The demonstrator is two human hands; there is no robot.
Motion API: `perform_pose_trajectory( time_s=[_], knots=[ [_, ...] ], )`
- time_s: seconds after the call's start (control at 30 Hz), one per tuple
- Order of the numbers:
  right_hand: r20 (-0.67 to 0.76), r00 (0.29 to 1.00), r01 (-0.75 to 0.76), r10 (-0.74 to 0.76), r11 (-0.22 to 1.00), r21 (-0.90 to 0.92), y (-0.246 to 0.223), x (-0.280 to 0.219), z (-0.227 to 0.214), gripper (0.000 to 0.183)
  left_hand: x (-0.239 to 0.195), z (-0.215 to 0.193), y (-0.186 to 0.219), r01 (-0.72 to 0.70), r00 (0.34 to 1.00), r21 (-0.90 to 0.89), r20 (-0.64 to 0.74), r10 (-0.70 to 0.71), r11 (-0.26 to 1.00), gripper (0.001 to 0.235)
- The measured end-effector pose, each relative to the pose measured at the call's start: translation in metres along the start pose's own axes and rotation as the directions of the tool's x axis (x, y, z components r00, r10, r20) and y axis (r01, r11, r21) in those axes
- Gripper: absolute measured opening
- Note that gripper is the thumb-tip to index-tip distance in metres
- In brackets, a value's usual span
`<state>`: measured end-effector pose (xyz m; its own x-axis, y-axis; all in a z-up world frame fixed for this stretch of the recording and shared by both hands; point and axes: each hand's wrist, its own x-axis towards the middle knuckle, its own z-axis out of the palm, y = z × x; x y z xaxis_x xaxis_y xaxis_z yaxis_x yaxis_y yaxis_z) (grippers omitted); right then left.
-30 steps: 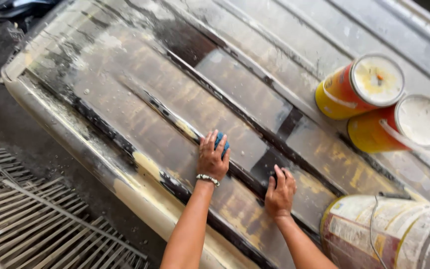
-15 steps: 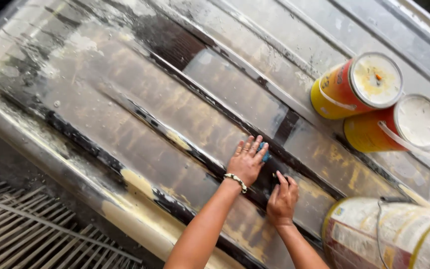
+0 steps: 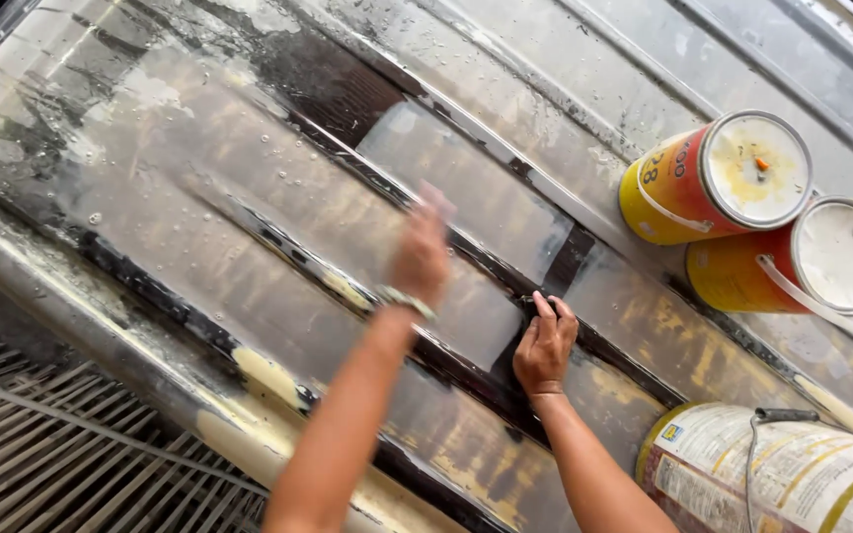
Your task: Sanding a car panel with water and a sanding sponge to prepare for painting.
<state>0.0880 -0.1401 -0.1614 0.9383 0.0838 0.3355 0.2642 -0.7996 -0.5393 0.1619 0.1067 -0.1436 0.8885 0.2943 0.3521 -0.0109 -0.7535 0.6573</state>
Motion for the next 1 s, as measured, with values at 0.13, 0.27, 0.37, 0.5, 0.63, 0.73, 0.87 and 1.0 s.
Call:
perform_pose_trajectory(
  time_s=[0.13, 0.27, 0.37, 0.5, 0.63, 0.73, 0.87, 1.0],
  knots=[
    [0.000, 1.000, 0.030, -0.030, 0.999, 0.010, 0.002, 0.007, 0.008, 0.045, -0.091, 0.042, 0.059, -0.211, 0.940, -0.096, 0.254, 0.229, 0.973, 0.053],
    [0.027, 0.999, 0.023, -0.022, 0.999, -0.034, 0.006, 0.004, 0.004, 0.045, -0.063, 0.020, 0.057, -0.360, 0.840, 0.240, 0.503, 0.201, 0.902, 0.054],
    [0.046, 0.999, 0.030, -0.027, 0.997, -0.066, 0.003, 0.001, 0.002, 0.042, 0.020, 0.000, -0.035, -0.080, 0.972, 0.595, 0.226, -0.071, 0.799, 0.055],
    [0.038, 0.998, 0.050, -0.048, 0.996, -0.076, -0.008, 0.007, -0.001, 0.046, 0.043, -0.020, -0.107, 0.159, 0.986, 0.466, -0.115, -0.118, 0.871, 0.049],
    [0.017, 0.999, 0.052, -0.051, 0.997, -0.054, 0.006, 0.002, 0.005, 0.053, -0.050, -0.044, -0.040, -0.012, 0.961, 0.212, 0.272, -0.048, 0.977, 0.049],
    [0.004, 0.999, 0.045, -0.045, 0.999, 0.005, 0.011, 0.004, 0.006, 0.055, -0.099, -0.072, -0.020, -0.148, 0.959, 0.203, 0.269, 0.091, 0.968, 0.051],
    [0.013, 0.996, 0.083, -0.083, 0.995, 0.048, 0.000, 0.012, -0.015, 0.055, -0.119, -0.081, -0.014, 0.057, 0.998, 0.336, 0.013, -0.066, 0.940, 0.050],
    [0.067, 0.986, 0.153, -0.152, 0.988, -0.020, -0.011, 0.024, 0.003, 0.042, -0.125, -0.081, -0.010, 0.106, 0.993, 0.367, 0.005, -0.116, 0.924, 0.051]
  ],
)
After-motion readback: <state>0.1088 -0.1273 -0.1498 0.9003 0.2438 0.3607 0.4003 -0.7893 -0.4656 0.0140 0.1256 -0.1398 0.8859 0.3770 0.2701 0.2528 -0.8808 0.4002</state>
